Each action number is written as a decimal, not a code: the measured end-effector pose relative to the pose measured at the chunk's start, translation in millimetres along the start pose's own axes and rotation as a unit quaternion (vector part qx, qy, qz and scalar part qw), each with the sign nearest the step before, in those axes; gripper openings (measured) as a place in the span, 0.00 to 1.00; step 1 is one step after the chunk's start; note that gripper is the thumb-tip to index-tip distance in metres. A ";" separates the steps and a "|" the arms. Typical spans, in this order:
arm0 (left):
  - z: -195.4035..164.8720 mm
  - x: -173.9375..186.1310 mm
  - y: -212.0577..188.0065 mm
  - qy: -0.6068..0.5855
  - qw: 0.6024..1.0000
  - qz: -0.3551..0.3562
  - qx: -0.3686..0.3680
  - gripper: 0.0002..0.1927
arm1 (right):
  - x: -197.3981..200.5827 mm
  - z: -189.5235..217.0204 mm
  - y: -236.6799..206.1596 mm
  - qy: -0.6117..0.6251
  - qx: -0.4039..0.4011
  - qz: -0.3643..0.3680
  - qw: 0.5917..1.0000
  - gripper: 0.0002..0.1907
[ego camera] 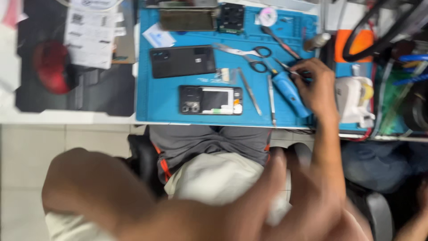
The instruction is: The person uses a screwdriver on a disassembled smartphone, then squeezes adhesive from a tube around the edge of the phone's back cover, rotating the cover to apply glue along its rim, and presses the cover onto the phone body with both hands.
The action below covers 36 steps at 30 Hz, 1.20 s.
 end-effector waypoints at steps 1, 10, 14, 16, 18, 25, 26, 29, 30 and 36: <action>16.6 -12.4 3.3 -0.032 0.998 0.026 0.049 0.08 | -3.7 -1.0 1.3 0.000 -0.012 0.008 1.000 0.13; 180.1 -216.9 -150.8 0.038 0.954 0.224 0.194 0.23 | -7.7 4.6 2.6 -0.018 -0.051 0.024 0.998 0.10; 184.1 -239.8 -176.3 -0.017 0.941 0.254 0.222 0.19 | -4.8 19.6 -5.0 -0.057 -0.036 -0.002 0.998 0.10; 184.1 -238.2 -177.7 -0.030 0.938 0.265 0.224 0.16 | -7.1 21.2 -8.9 -0.026 -0.053 0.002 0.998 0.11; 184.5 -235.5 -178.8 -0.035 0.936 0.273 0.219 0.11 | -8.6 23.4 -13.2 -0.009 -0.066 0.000 0.998 0.13; 185.4 -215.8 -161.8 -0.006 0.967 0.194 0.164 0.03 | -12.7 29.5 -20.8 -0.001 -0.072 -0.010 0.997 0.15; 190.8 -213.8 -158.0 -0.009 0.968 0.179 0.177 0.03 | -13.2 27.3 -21.3 0.002 -0.080 -0.012 0.997 0.15; 209.3 -208.8 -137.4 0.004 0.975 0.104 0.196 0.03 | -15.6 27.5 -20.9 0.002 -0.069 -0.008 0.998 0.15; 216.3 -207.8 -130.3 0.013 0.977 0.074 0.201 0.02 | -15.6 26.5 -20.9 0.007 -0.073 -0.010 0.997 0.15; 252.4 -235.2 -95.6 0.073 0.981 0.038 0.174 0.06 | -14.8 30.7 -20.7 0.029 -0.070 -0.011 0.997 0.19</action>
Point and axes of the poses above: each hand's wrist, its own y-axis towards the middle knuckle, its own x-axis out of the back of the hand, z = x × y, the point moved 10 cm from there along y, towards the middle knuckle, and after that the axes turned 14 degrees about y, right-handed, at the moved point
